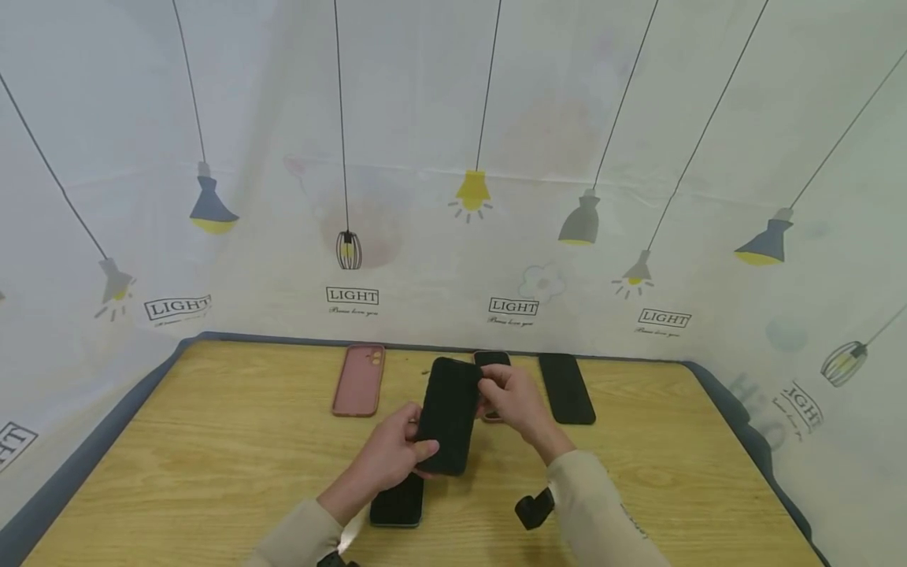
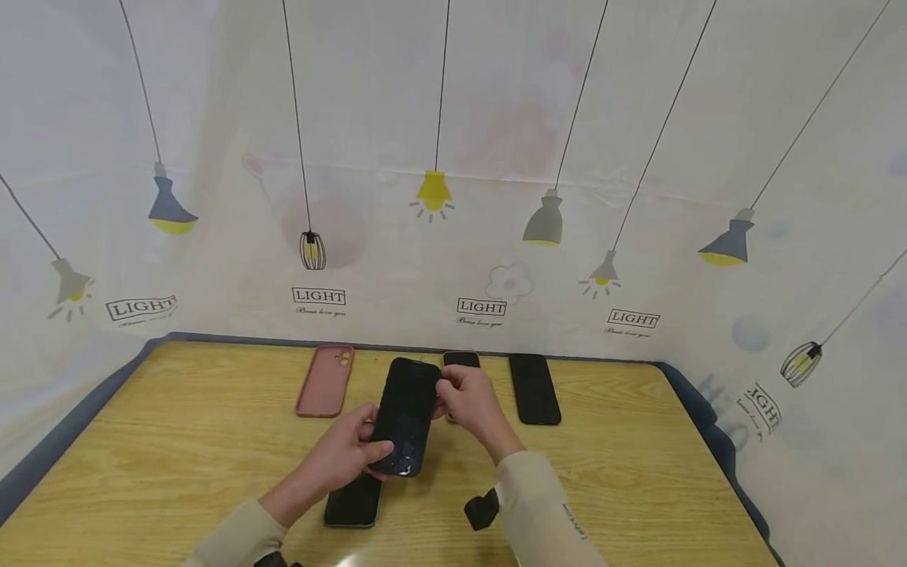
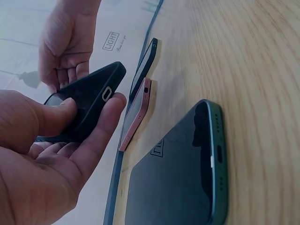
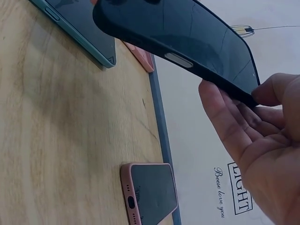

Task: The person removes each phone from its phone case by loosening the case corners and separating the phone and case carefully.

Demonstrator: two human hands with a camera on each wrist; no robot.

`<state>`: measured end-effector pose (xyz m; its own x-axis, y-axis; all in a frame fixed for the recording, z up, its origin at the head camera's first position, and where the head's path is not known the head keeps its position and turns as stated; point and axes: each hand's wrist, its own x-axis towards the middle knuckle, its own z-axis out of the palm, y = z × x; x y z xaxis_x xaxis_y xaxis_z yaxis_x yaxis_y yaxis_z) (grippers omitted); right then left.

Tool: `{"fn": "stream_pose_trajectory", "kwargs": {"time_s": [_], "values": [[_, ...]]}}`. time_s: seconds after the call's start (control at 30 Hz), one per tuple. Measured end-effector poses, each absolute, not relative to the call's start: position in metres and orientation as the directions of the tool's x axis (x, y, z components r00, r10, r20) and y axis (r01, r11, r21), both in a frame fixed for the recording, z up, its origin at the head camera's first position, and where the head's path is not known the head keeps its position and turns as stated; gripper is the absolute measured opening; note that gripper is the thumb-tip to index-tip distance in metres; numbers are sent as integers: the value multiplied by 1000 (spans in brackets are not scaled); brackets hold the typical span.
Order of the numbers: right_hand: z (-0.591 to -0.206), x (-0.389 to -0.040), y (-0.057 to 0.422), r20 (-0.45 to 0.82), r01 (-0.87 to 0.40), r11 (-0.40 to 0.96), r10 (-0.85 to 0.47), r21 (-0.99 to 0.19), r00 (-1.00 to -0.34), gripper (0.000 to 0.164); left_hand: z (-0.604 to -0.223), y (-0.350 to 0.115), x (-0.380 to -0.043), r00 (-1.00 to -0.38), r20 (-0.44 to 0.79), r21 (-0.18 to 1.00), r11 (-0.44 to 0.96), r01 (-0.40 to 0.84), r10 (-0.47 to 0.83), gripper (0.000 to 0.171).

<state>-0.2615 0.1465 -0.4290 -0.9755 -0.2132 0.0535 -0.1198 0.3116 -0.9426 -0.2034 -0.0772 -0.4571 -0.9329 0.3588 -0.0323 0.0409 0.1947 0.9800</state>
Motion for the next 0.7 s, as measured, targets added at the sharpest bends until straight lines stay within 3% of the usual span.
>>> {"fn": "stream_pose_trajectory", "kwargs": {"time_s": [0.4,0.7], "values": [[-426,-262,151,81,-180,292,-319,-939,-944,34,-456,-80,-203,-920,-40,987,161,26,389,23],[-425,-262,156,41,-109,172,-359,-979,-933,34,-457,-82,-204,-911,-62,989,148,-1,408,26]]}}
